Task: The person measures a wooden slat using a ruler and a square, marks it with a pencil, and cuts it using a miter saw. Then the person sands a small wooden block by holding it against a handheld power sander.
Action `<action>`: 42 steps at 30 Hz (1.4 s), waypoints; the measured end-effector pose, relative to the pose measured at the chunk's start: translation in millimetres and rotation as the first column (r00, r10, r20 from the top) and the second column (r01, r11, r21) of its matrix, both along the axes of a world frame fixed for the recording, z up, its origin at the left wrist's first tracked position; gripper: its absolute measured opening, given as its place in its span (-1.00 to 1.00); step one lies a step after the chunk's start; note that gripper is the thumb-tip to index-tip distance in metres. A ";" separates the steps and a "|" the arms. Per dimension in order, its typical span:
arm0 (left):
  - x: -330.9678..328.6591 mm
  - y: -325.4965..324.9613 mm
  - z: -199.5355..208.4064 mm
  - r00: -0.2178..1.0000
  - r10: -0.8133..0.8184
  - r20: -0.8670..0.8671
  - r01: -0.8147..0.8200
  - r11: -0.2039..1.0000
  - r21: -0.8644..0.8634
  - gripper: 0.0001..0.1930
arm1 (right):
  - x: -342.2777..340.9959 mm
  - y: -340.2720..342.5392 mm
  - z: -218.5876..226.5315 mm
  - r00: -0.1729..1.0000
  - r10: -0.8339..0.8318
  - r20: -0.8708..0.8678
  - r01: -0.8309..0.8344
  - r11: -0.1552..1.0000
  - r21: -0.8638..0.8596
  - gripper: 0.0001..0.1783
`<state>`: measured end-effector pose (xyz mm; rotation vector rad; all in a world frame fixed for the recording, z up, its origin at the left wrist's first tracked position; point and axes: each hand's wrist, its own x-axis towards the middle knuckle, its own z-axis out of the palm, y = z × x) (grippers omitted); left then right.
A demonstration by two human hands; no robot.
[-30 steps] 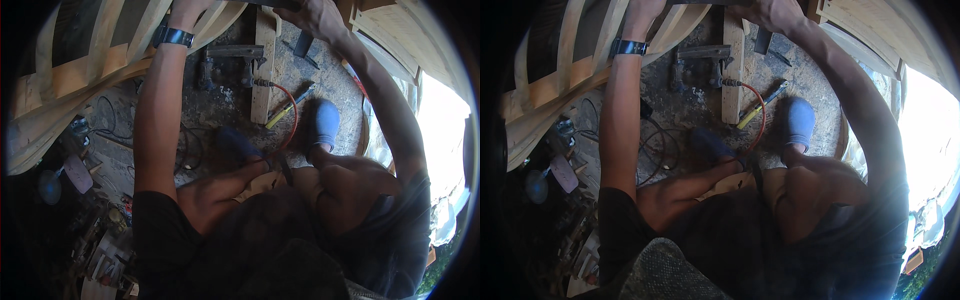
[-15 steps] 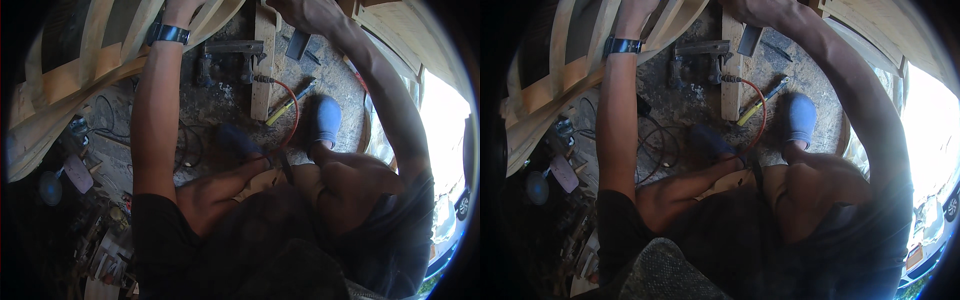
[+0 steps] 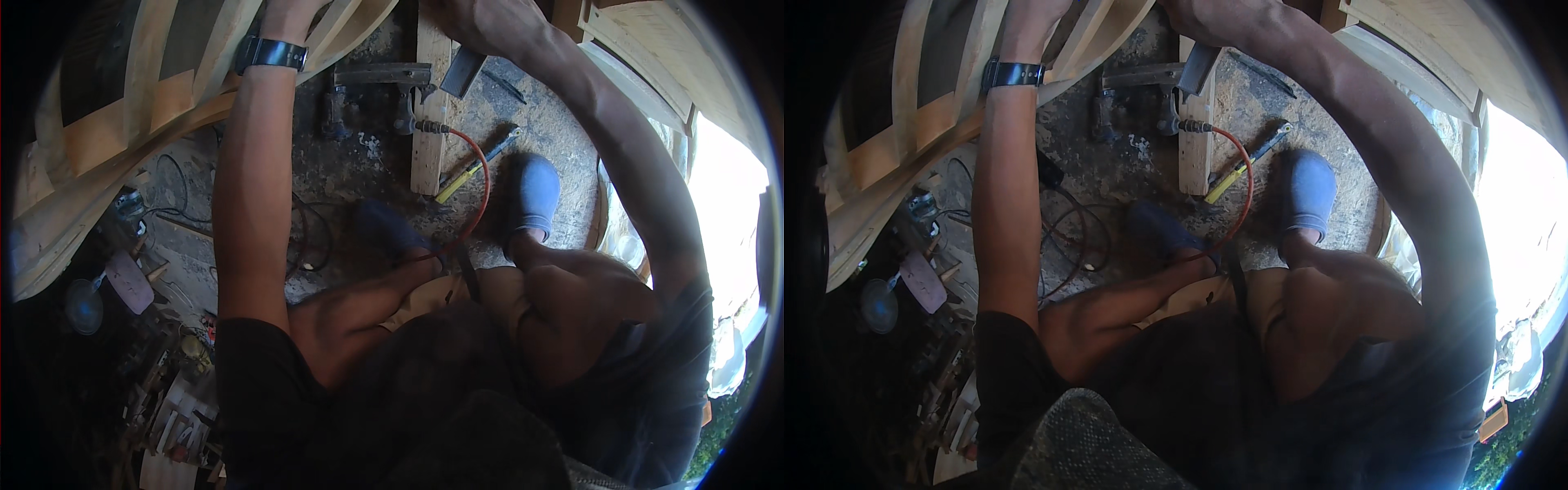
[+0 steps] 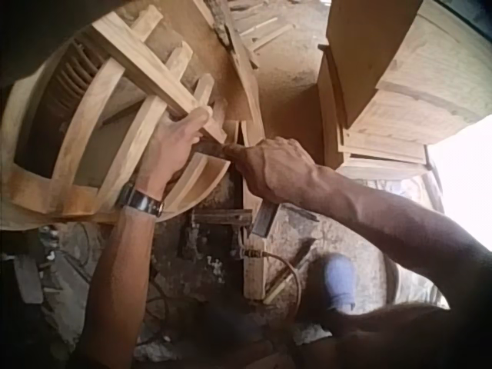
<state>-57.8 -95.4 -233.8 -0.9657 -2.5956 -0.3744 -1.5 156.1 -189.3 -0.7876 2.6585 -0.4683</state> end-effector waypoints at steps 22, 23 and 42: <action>12.1 15.2 20.9 0.764 0.034 0.644 -0.446 0.749 0.490 -0.51 | 4.0 -7.8 -1.6 0.993 -0.109 -0.036 0.099 0.971 -0.216 -0.79; 12.2 18.0 20.2 0.748 0.046 0.662 -0.474 0.735 0.485 -0.52 | 4.4 -6.8 -3.5 0.992 -0.119 -0.033 0.110 0.972 -0.210 -0.79; -7.5 -12.8 -2.9 0.966 0.084 0.246 -0.144 0.961 0.237 -0.61 | 2.6 -8.3 1.5 0.996 -0.088 -0.005 0.085 0.975 -0.203 -0.70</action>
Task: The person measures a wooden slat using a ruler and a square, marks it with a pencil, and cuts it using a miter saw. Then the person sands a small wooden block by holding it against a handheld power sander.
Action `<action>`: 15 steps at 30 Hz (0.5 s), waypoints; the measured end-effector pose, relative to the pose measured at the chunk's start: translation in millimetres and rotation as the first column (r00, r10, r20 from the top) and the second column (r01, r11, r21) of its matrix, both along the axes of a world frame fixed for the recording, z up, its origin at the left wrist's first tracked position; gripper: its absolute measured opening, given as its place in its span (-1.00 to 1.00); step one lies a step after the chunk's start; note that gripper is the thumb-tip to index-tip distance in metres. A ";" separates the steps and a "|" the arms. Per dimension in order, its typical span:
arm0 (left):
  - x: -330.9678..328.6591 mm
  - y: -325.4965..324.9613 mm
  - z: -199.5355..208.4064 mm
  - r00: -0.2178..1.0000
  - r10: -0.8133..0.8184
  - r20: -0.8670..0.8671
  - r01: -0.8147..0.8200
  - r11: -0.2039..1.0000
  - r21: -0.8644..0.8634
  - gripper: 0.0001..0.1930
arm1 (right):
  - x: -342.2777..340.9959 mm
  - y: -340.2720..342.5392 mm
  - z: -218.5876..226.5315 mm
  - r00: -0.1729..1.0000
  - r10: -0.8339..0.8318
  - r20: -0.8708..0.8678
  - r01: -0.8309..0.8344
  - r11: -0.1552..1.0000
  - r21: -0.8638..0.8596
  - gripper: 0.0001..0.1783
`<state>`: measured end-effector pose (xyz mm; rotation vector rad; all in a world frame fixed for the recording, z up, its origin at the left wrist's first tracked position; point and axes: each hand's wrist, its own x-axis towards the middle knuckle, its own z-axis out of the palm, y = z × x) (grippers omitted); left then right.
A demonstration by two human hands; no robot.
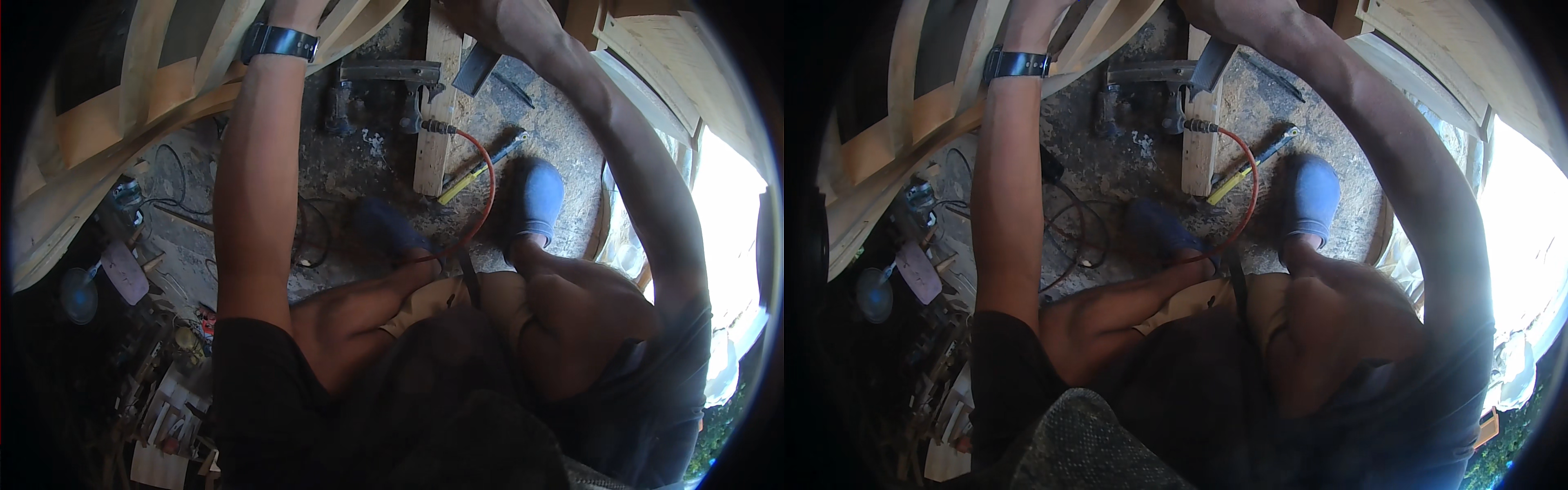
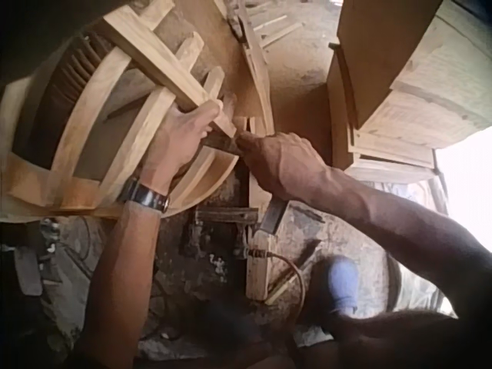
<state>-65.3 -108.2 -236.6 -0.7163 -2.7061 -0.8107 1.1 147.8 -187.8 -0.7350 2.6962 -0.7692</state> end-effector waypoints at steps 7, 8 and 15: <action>29.1 56.7 59.8 0.888 0.252 0.384 -0.278 0.960 0.013 -0.71 | -3.5 20.5 16.3 0.997 -0.067 0.029 0.069 0.994 -0.088 -0.64; 28.8 43.9 49.2 0.959 0.171 0.224 -0.169 0.985 -0.029 -0.71 | -4.3 20.9 25.5 0.999 -0.036 0.031 0.039 0.994 -0.102 -0.66; 33.1 54.7 48.1 0.954 0.215 0.208 -0.238 0.967 0.095 -0.62 | -3.4 31.9 43.2 0.995 -0.056 0.079 0.070 0.982 -0.178 -0.83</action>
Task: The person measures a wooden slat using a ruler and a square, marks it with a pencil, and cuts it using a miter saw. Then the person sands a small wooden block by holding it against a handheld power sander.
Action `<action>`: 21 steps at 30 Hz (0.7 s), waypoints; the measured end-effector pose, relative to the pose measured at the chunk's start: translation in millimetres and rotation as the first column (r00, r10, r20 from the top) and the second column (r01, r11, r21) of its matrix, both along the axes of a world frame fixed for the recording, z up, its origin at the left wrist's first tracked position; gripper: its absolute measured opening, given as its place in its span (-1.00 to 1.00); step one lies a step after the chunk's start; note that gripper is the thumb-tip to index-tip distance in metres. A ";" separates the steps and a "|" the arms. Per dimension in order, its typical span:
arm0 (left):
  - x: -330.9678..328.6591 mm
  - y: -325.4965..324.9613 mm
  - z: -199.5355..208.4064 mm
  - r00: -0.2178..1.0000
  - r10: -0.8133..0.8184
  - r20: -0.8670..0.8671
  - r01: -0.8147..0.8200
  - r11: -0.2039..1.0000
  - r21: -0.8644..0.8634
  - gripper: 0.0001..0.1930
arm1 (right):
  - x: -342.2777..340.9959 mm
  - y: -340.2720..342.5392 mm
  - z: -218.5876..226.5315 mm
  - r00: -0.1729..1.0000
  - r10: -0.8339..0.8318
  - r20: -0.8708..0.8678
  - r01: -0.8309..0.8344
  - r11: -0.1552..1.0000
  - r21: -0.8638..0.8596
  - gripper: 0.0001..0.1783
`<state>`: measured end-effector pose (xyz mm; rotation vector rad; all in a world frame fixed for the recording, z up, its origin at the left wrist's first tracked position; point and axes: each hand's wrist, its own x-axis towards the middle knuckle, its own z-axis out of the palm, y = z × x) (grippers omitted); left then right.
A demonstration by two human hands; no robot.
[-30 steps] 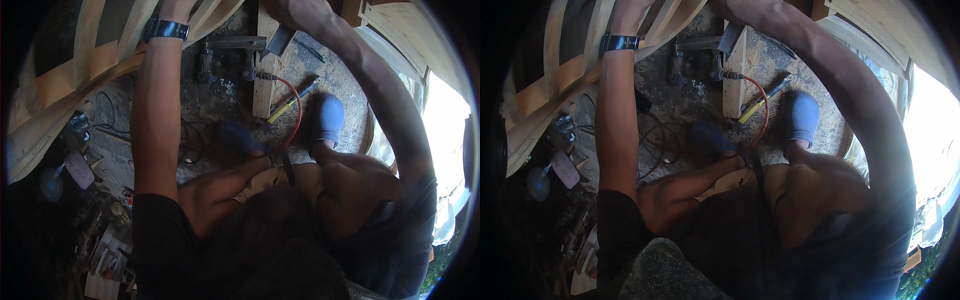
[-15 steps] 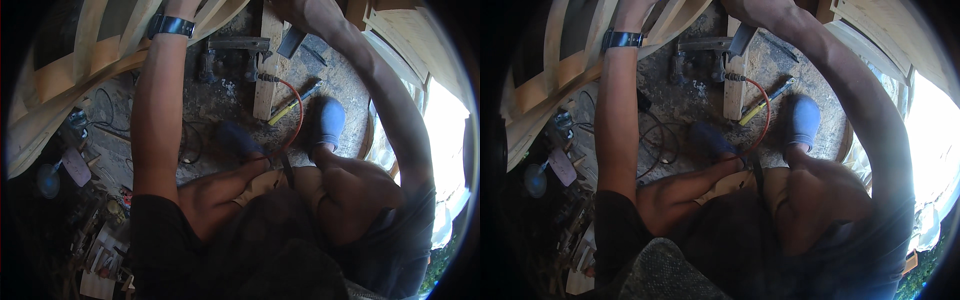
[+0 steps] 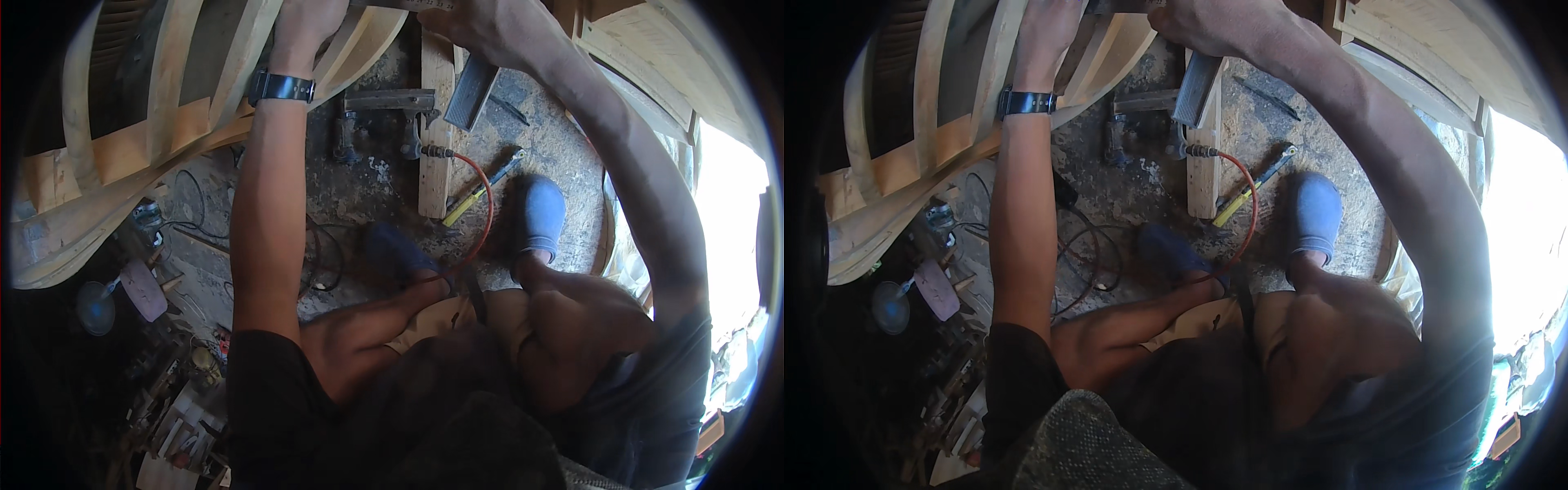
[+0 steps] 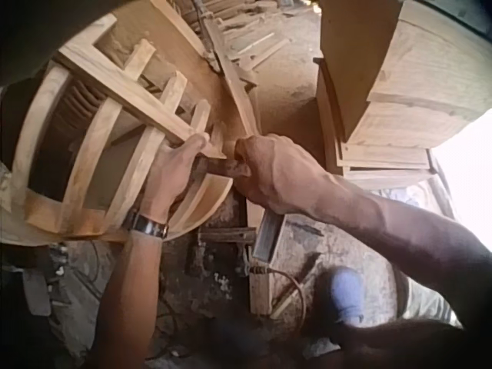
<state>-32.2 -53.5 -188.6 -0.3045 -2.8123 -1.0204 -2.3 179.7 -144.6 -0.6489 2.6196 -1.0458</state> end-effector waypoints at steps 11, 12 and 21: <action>9.6 13.1 19.6 0.974 0.152 0.166 -0.169 0.981 0.098 -0.53 | -10.5 -17.9 -26.6 0.983 -0.042 -0.177 0.047 0.999 0.021 -0.82; 12.1 20.5 20.4 0.970 0.166 0.176 -0.186 0.977 0.101 -0.53 | -10.9 -16.7 -29.0 0.982 -0.050 -0.182 0.052 0.999 0.006 -0.82; -7.6 -19.4 -4.5 0.977 0.082 0.198 -0.139 0.945 0.297 -0.53 | -8.2 -31.2 -5.6 0.996 -0.086 -0.018 0.085 0.996 -0.021 -0.80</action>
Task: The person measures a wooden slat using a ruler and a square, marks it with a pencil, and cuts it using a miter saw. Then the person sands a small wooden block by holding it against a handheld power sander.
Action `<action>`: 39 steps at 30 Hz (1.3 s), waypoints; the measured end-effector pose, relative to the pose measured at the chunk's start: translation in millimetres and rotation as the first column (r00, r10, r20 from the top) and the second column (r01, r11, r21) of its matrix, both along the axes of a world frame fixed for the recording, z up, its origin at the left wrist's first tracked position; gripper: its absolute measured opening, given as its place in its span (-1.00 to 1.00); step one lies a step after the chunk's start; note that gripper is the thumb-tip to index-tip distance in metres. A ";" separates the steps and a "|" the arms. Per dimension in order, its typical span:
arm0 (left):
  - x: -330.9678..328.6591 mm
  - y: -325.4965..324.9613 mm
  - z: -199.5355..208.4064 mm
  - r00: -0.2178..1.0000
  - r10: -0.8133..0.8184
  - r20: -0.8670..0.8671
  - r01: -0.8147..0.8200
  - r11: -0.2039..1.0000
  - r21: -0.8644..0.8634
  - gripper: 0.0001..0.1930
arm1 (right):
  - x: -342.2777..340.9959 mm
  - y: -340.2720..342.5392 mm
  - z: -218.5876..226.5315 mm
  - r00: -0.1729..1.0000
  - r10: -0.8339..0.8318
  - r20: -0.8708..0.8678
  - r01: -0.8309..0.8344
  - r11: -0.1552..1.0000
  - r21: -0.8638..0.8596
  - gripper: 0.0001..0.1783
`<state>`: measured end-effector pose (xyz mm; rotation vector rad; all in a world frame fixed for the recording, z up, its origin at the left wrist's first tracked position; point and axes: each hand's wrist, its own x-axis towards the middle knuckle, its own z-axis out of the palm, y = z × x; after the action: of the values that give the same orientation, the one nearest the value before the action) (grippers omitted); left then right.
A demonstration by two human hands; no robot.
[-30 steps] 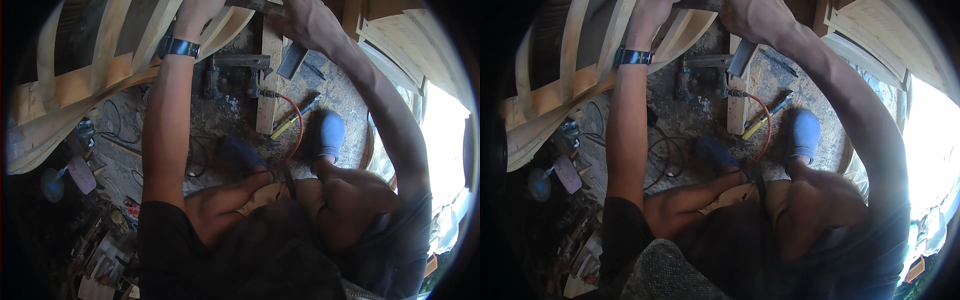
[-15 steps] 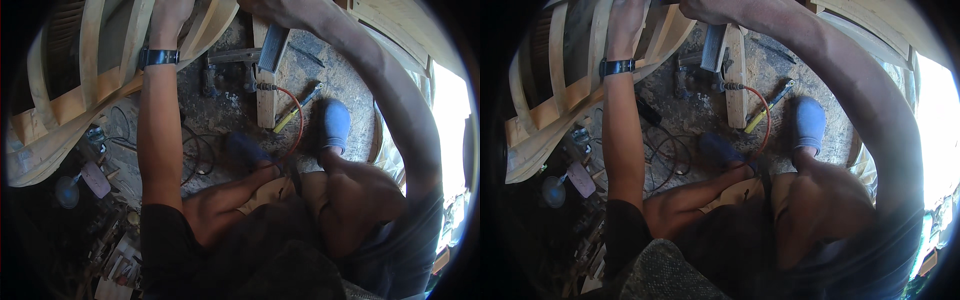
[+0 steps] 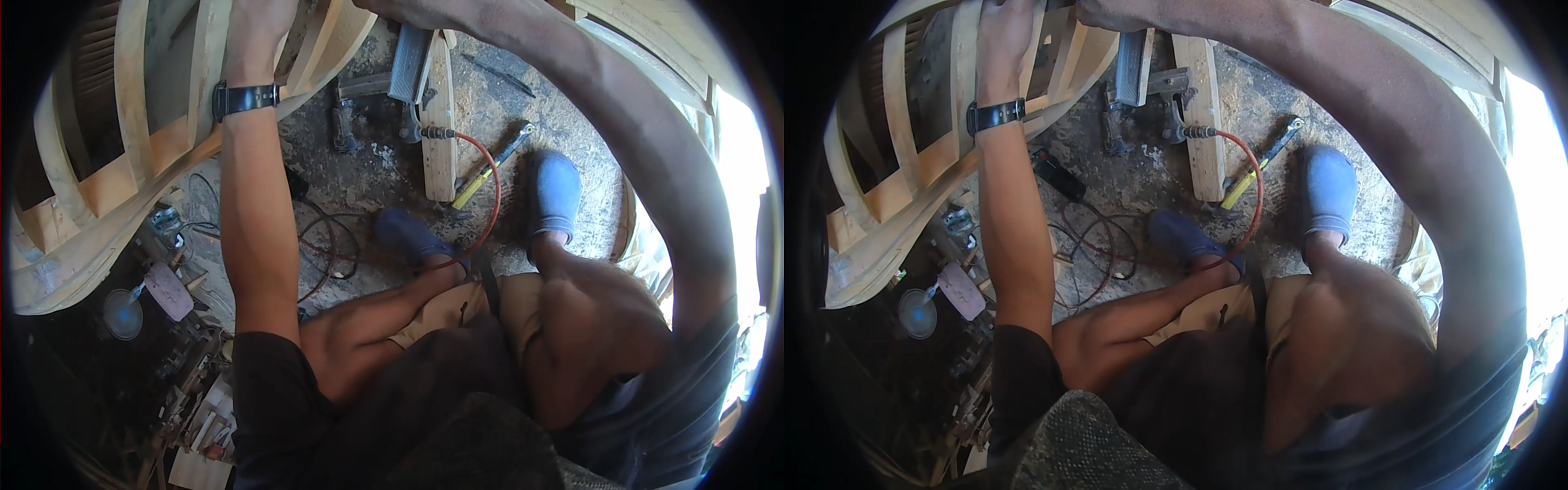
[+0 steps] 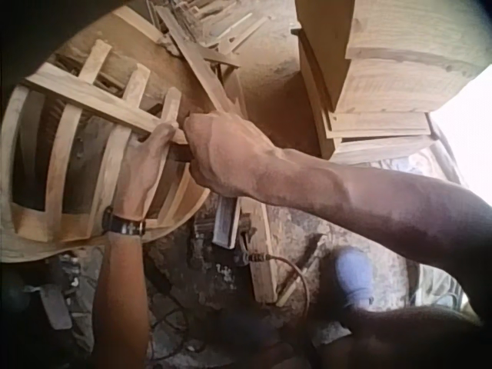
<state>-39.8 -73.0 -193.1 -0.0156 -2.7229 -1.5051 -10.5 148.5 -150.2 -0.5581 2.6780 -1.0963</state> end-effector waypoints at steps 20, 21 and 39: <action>-0.6 9.9 6.2 0.992 -0.084 0.096 0.071 0.989 0.133 -0.54 | -10.3 -7.8 -31.2 0.990 0.001 -0.144 -0.018 0.993 -0.117 -0.62; -1.2 11.2 5.8 0.992 -0.094 0.089 0.076 0.978 0.194 -0.54 | -11.0 -8.4 -33.4 0.988 -0.001 -0.154 -0.017 0.993 -0.116 -0.63; -5.3 -13.7 -13.2 0.994 -0.105 0.011 0.105 0.994 -0.010 -0.56 | -15.5 5.8 -31.5 0.992 0.124 0.008 -0.121 0.976 -0.179 -0.52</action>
<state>-45.1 -86.7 -206.3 -0.1537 -2.7792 -1.5198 -26.0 154.3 -181.7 -0.7285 2.5063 -1.3059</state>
